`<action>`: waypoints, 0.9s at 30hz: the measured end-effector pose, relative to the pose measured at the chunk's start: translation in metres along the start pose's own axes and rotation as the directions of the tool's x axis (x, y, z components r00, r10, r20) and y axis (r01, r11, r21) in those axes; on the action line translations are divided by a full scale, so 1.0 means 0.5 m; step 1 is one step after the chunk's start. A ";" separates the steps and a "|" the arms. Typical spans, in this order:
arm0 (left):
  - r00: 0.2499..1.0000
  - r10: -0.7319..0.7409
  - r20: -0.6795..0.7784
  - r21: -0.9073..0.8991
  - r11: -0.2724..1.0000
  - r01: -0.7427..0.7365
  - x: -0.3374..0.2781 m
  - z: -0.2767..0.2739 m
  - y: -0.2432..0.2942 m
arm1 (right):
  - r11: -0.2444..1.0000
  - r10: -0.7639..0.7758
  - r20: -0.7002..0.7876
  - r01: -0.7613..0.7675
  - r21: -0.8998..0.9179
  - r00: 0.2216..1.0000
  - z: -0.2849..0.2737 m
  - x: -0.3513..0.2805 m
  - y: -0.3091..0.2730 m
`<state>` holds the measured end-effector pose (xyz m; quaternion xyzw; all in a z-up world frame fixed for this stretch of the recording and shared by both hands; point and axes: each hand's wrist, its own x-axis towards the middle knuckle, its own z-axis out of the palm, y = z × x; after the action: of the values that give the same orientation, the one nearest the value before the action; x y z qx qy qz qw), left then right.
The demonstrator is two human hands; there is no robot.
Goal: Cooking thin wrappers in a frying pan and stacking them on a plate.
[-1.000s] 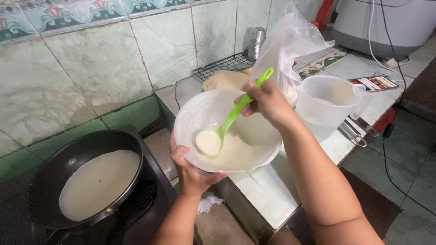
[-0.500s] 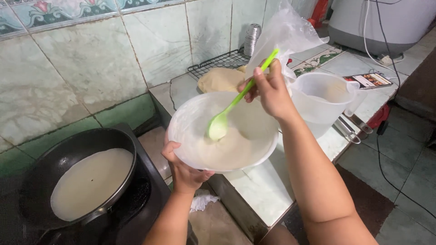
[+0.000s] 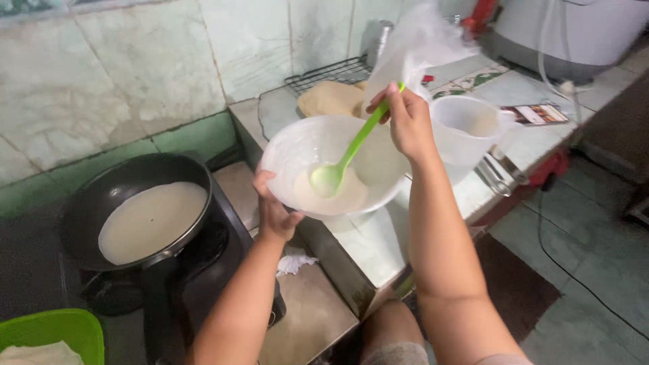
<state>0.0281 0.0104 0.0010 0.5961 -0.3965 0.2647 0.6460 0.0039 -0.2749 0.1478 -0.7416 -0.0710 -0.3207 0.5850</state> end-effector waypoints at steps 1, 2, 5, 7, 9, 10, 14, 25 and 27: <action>1.000 -0.005 0.008 -0.037 0.999 0.005 0.005 -0.002 -0.002 | 0.994 -0.043 -0.022 0.041 -0.099 0.999 -0.013 -0.016 -0.014; 1.000 -0.021 0.010 -0.072 0.997 0.022 -0.003 -0.003 -0.001 | 0.977 -0.078 -0.030 0.070 -0.200 0.997 -0.024 -0.040 -0.023; 1.000 -0.009 0.007 -0.015 1.000 0.009 -0.022 -0.008 0.010 | 0.844 0.129 -0.256 -0.241 -0.479 0.958 -0.013 -0.142 -0.106; 1.000 -0.002 -0.022 -0.060 0.998 0.001 -0.009 0.009 0.028 | 0.863 0.048 -0.307 -0.194 -0.467 0.951 -0.008 -0.192 -0.078; 0.999 -0.009 -0.045 -0.095 0.995 0.005 -0.019 0.013 0.036 | 0.879 -0.017 -0.355 -0.155 -0.450 0.935 -0.001 -0.246 -0.050; 0.997 -0.025 -0.076 -0.109 0.994 0.017 -0.020 0.014 0.033 | 0.926 -0.021 -0.371 -0.122 -0.357 0.928 -0.002 -0.259 -0.040; 0.991 -0.065 -0.115 -0.065 0.996 0.058 -0.019 0.009 0.033 | 0.987 0.143 -0.367 -0.162 -0.021 0.919 -0.018 -0.297 0.045; 0.996 -0.089 -0.030 -0.043 0.995 0.088 -0.004 0.013 0.076 | 0.950 0.238 -0.576 -0.066 0.304 0.782 -0.032 -0.348 0.121; 0.996 -0.073 -0.046 -0.049 0.996 0.071 0.001 0.014 0.068 | 0.969 0.196 -0.607 -0.060 0.238 0.770 -0.031 -0.341 0.103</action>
<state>-0.0006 0.0084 0.0204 0.5880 -0.3653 0.2461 0.6784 -0.1110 -0.2589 0.0119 -0.5319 0.1455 -0.4986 0.6688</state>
